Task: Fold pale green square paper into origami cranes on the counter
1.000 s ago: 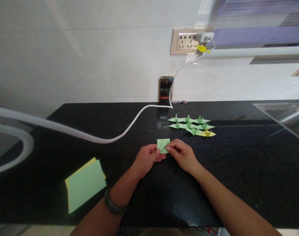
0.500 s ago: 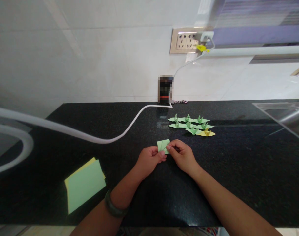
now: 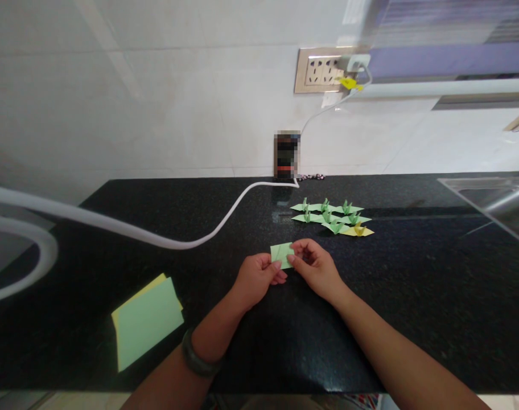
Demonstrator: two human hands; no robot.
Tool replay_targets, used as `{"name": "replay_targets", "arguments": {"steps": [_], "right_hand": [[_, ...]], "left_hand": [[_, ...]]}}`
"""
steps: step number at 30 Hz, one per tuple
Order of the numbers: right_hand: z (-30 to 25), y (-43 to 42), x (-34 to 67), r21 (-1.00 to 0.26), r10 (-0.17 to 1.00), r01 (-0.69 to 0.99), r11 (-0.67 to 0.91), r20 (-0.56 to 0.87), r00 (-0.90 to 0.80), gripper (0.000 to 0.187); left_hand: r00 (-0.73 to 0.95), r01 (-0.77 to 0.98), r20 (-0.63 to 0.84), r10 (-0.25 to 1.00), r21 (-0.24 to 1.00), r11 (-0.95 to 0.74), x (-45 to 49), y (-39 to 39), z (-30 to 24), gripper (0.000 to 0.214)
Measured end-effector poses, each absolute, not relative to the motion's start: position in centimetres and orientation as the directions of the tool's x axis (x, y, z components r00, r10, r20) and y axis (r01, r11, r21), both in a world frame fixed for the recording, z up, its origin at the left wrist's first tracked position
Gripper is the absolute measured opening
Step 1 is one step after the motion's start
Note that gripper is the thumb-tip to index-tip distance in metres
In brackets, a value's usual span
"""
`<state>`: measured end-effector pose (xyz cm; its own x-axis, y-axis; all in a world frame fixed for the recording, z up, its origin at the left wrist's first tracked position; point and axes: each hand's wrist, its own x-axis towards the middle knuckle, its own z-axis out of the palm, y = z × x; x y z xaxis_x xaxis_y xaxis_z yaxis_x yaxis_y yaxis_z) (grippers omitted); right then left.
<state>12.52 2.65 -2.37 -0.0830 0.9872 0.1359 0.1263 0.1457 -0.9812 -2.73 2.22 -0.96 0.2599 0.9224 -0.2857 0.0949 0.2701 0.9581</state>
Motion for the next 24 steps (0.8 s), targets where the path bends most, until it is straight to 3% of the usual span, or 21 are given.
{"name": "replay_targets", "arguments": {"steps": [2,4,7,14,24], "right_hand": [[-2.24,2.77,12.52,-0.994,0.988,0.027,0.104,0.1,-0.12,0.033],[-2.04,2.84,12.58,-0.999,0.98,-0.008,0.046,0.047,-0.196,0.034],[-1.81,2.81,12.76,-0.999,0.959,0.048,-0.007,-0.021,-0.281,0.02],[-1.86,2.63,12.99,-0.987,0.941,0.153,-0.051,-0.099,-0.325,0.024],[-1.53,2.31,12.97,-0.985,0.917,0.078,-0.154,-0.172,-0.36,0.025]], "left_hand": [[0.274,0.102,-0.281,0.92,0.959,0.263,-2.81,2.25,-0.82,0.019],[0.306,0.121,-0.259,0.916,0.965,0.232,-2.92,2.29,-0.74,0.019],[0.369,0.165,-0.221,0.903,0.971,0.171,-3.13,2.36,-0.89,0.019],[0.444,0.251,-0.195,0.875,0.964,0.087,-3.47,2.35,-1.32,0.021],[0.172,0.043,-0.17,0.97,0.985,0.165,-3.41,2.61,-0.61,0.033]]}}
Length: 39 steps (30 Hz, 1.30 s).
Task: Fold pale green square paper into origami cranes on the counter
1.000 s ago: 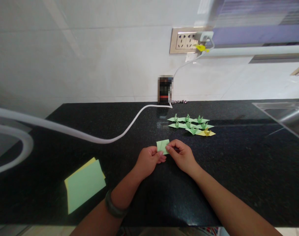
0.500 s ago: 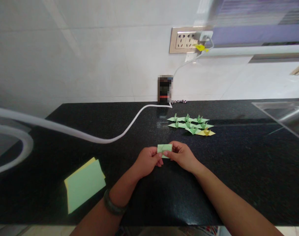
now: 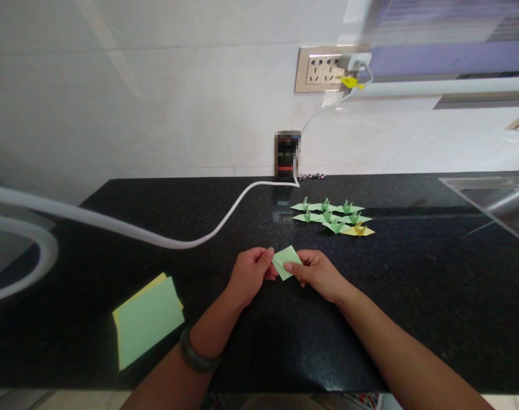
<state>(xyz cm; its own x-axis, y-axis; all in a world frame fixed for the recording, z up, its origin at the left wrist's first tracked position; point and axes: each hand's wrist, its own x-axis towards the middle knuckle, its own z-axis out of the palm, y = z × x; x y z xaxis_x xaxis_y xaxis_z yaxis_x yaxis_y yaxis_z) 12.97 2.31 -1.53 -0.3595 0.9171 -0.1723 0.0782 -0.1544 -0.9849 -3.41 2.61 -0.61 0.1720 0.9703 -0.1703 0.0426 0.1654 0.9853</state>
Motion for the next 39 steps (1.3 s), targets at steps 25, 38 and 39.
{"name": "replay_targets", "arguments": {"steps": [25,38,39], "right_hand": [[-2.1,1.8,11.4,-0.984,0.941,-0.039,-0.172,-0.152,-0.301,0.025],[-1.9,1.7,11.4,-0.982,0.943,-0.035,-0.183,-0.166,-0.288,0.033],[-1.9,1.7,11.4,-0.982,0.943,-0.037,-0.183,-0.165,-0.289,0.033]], "left_hand": [[0.122,0.08,-0.049,0.991,0.996,0.04,-3.3,2.4,-1.5,0.025],[0.136,-0.022,-0.13,0.982,0.991,0.134,-3.0,2.3,-0.6,0.022],[0.135,-0.034,-0.133,0.982,0.99,0.139,-3.0,2.3,-0.6,0.021]]}}
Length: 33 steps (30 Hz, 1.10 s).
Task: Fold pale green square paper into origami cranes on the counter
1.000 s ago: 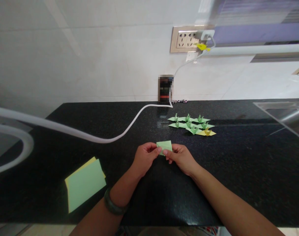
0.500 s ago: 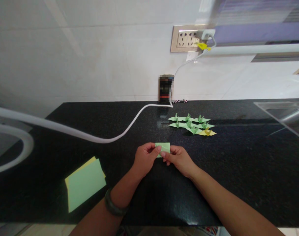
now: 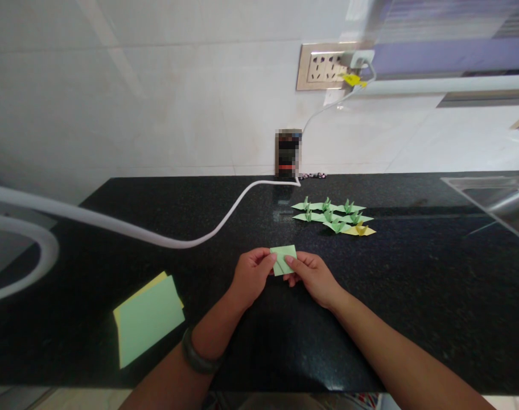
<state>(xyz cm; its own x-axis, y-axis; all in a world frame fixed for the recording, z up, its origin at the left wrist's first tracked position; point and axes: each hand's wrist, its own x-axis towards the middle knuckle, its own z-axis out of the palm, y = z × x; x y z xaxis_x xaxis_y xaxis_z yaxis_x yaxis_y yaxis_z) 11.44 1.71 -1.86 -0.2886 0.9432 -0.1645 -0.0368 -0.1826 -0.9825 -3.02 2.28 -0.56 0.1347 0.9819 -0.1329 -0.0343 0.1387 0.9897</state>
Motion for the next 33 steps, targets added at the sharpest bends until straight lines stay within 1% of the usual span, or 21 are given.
{"name": "replay_targets", "arguments": {"steps": [2,4,6,8,10,13,15,19,22,29,33], "right_hand": [[-1.87,1.73,11.42,-0.985,0.943,-0.041,-0.168,-0.148,-0.299,0.033],[-1.93,1.76,11.38,-0.991,0.955,-0.059,-0.12,-0.099,-0.28,0.027],[-2.04,1.8,11.36,-0.996,0.977,-0.078,-0.043,-0.026,-0.21,0.019],[-2.16,1.81,11.4,-0.997,0.992,-0.06,0.042,0.049,-0.118,0.022],[-2.23,1.79,11.51,-0.993,0.991,0.018,0.116,0.114,-0.07,0.024],[-2.11,1.75,11.7,-0.957,0.977,0.202,0.209,0.198,-0.073,0.014],[-1.94,1.77,11.77,-0.921,0.965,0.289,0.261,0.245,-0.092,0.009],[-1.8,1.89,11.76,-0.885,0.941,0.321,0.337,0.315,-0.121,0.007],[-1.9,1.9,11.73,-0.886,0.94,0.314,0.341,0.32,-0.117,0.007],[-1.99,1.7,11.73,-0.91,0.973,0.344,0.23,0.212,-0.09,0.009],[-1.86,1.75,11.77,-0.908,0.977,0.36,0.214,0.197,-0.082,0.01]], "left_hand": [[0.131,-0.046,-0.141,0.981,0.988,0.148,-2.99,2.29,-0.49,0.02],[0.117,-0.035,-0.144,0.983,0.988,0.149,-2.99,2.33,-0.4,0.02],[0.104,-0.011,-0.13,0.986,0.991,0.132,-3.04,2.43,-0.39,0.021],[0.106,0.006,-0.105,0.989,0.994,0.105,-3.11,2.55,-0.53,0.022],[0.13,0.008,-0.098,0.987,0.995,0.098,-3.17,2.64,-0.8,0.024],[0.177,0.014,-0.122,0.977,0.992,0.121,-3.16,2.63,-1.2,0.025],[0.206,0.032,-0.139,0.968,0.99,0.136,-3.09,2.54,-1.34,0.026],[0.259,0.058,-0.156,0.953,0.988,0.146,-2.89,2.3,-1.33,0.025],[0.293,0.063,-0.17,0.941,0.985,0.158,-2.81,2.2,-1.28,0.026],[0.358,0.095,-0.164,0.919,0.986,0.139,-2.89,2.12,-1.36,0.025],[0.372,0.098,-0.174,0.912,0.984,0.148,-2.76,2.02,-1.26,0.026]]}}
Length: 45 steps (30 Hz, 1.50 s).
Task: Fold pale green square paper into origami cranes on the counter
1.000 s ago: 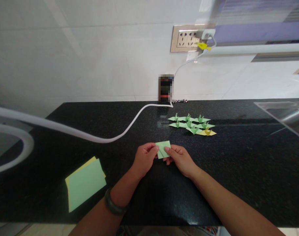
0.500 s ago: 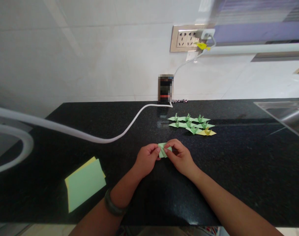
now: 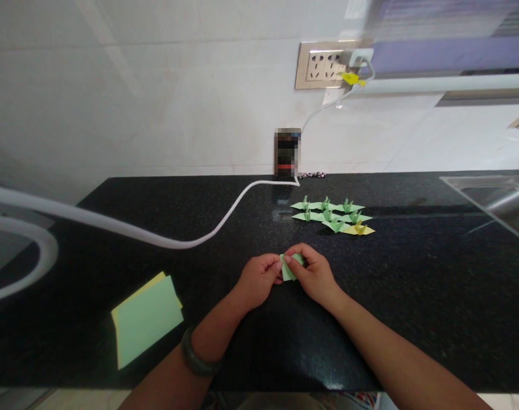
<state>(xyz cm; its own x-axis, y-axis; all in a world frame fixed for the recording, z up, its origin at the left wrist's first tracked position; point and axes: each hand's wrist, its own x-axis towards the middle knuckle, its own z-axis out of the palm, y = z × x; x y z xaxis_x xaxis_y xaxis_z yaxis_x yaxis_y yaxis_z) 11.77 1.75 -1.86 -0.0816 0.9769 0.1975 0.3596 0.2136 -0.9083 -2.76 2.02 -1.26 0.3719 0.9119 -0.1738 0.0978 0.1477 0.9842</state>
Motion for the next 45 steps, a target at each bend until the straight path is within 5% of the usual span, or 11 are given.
{"name": "replay_targets", "arguments": {"steps": [17,28,39,45], "right_hand": [[-1.7,1.8,11.8,-0.886,0.97,0.395,0.243,0.23,-0.079,0.009],[-1.8,1.2,11.0,-0.87,0.956,0.425,0.252,0.293,0.031,0.01],[-2.3,1.3,10.9,-0.985,0.997,0.172,0.029,0.017,-0.07,0.017],[-2.3,1.4,11.0,-0.982,1.0,0.187,0.027,0.027,-0.003,0.022]], "left_hand": [[0.382,0.134,-0.137,0.914,0.987,0.093,-2.6,1.8,-1.4,0.029],[0.303,-0.085,-0.269,0.914,0.948,0.307,-2.1,1.7,-1.0,0.019],[0.254,0.117,-0.157,0.954,0.984,0.131,-2.7,2.2,-1.4,0.023],[0.254,0.015,-0.174,0.952,0.984,0.176,-2.4,2.1,-1.0,0.022]]}}
